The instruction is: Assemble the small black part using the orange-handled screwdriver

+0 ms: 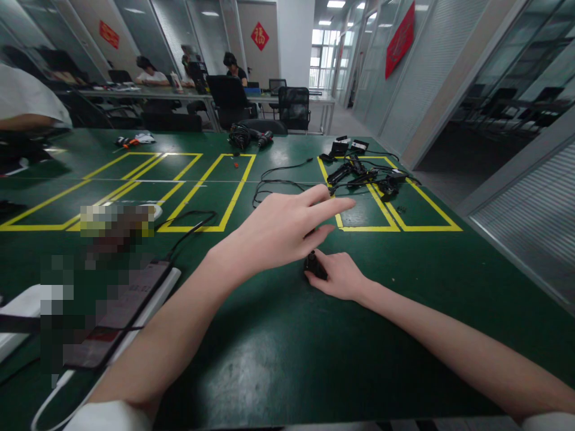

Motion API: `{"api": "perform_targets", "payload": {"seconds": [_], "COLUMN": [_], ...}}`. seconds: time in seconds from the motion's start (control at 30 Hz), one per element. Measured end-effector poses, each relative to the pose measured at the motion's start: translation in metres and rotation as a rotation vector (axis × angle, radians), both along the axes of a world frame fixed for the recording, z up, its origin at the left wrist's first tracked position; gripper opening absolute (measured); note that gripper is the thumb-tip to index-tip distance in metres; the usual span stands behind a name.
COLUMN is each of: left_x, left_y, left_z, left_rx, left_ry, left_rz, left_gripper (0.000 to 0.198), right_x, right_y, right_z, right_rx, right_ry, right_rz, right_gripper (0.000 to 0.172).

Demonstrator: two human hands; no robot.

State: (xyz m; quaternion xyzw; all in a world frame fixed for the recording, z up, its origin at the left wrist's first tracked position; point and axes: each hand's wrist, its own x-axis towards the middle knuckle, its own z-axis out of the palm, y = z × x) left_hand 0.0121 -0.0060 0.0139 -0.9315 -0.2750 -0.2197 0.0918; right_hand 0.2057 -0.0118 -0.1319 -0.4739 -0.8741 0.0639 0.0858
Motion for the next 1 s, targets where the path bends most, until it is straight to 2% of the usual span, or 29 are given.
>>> {"api": "perform_targets", "payload": {"seconds": [0.8,1.0], "left_x": [0.0009,0.0012], "left_y": [-0.0008,-0.0006], "left_z": [0.0007,0.0016], "left_rx": [0.004,-0.006], "left_ry": [0.015,0.033], "left_rz": [0.025,-0.020], "left_gripper": [0.050,0.048], "right_x": [-0.0008,-0.0002], "right_y": [-0.0004,-0.0006], "right_z": [0.0009,0.0010], "right_rx": [-0.008,-0.023], "right_ry": [-0.009,-0.001], "right_rz": [-0.010,0.001], "right_gripper": [0.030,0.027]}}
